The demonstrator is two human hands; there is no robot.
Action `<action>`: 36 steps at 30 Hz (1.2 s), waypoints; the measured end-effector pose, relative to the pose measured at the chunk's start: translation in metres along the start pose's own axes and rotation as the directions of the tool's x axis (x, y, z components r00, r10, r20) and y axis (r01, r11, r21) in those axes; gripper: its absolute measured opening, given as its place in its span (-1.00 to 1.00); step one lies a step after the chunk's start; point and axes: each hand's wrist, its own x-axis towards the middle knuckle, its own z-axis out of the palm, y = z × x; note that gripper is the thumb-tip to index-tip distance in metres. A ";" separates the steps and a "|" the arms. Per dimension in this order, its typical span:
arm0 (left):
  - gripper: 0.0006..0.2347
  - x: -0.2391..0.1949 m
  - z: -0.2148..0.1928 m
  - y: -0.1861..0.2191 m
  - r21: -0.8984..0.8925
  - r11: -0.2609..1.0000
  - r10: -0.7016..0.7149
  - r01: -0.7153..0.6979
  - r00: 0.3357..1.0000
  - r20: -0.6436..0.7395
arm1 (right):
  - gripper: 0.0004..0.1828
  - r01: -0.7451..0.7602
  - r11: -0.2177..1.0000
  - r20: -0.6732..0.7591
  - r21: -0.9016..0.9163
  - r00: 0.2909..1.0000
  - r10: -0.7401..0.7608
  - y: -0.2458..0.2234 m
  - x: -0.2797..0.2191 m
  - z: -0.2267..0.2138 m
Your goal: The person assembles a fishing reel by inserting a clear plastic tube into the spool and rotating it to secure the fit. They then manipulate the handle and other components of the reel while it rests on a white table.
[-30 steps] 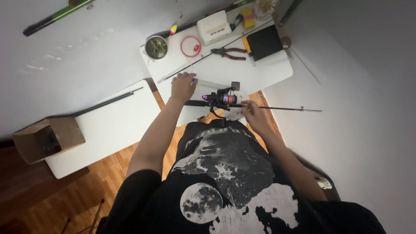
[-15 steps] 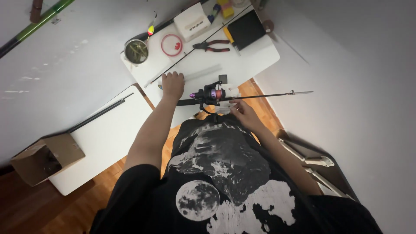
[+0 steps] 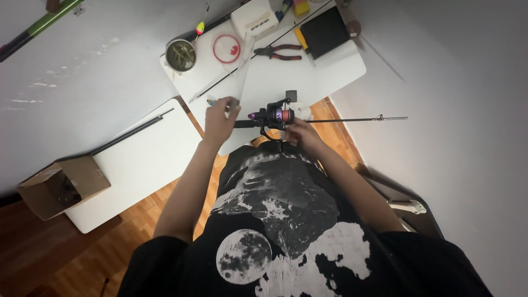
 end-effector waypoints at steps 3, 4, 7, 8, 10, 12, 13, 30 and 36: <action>-0.75 -0.005 0.000 0.014 -0.116 0.990 -0.083 0.085 0.996 0.022 | -0.76 0.010 0.985 -0.075 -0.172 0.997 -0.023 -0.013 -0.003 0.022; -0.75 -0.005 -0.002 0.019 -0.115 0.990 -0.083 0.085 0.996 0.021 | -0.76 0.009 0.985 -0.073 -0.172 0.997 -0.022 -0.010 0.001 0.018; -0.76 -0.004 -0.009 0.030 -0.188 0.981 -0.053 0.049 0.999 -0.013 | -0.85 -0.031 0.964 -0.138 -0.263 0.990 -0.006 -0.002 0.008 0.012; -0.77 -0.003 -0.010 0.033 -0.184 0.982 -0.038 0.034 0.999 -0.018 | -0.84 -0.011 0.951 -0.153 -0.309 0.988 -0.038 -0.003 0.008 0.012; -0.78 0.000 -0.017 0.042 -0.178 0.984 -0.024 0.019 0.999 -0.025 | -0.84 0.008 0.935 -0.164 -0.354 0.984 -0.071 -0.007 0.007 0.013; -0.76 0.003 -0.026 0.055 -0.359 0.929 -0.086 0.092 0.996 0.034 | -0.84 -0.031 0.891 -0.227 -0.453 0.970 -0.082 -0.012 0.005 0.014; -0.76 0.004 -0.028 0.057 -0.358 0.929 -0.085 0.092 0.996 0.034 | -0.84 -0.030 0.892 -0.227 -0.452 0.970 -0.083 -0.020 0.002 0.019; -0.78 0.002 -0.052 0.120 -0.676 0.725 0.184 -0.135 0.983 0.001 | -0.56 0.612 -0.064 0.529 -0.788 0.621 -0.579 -0.162 -0.024 0.157; -0.77 -0.008 -0.066 0.125 -0.663 0.724 0.199 -0.191 0.978 -0.064 | -0.82 0.230 0.348 0.121 -0.909 0.944 -0.307 -0.188 0.023 0.153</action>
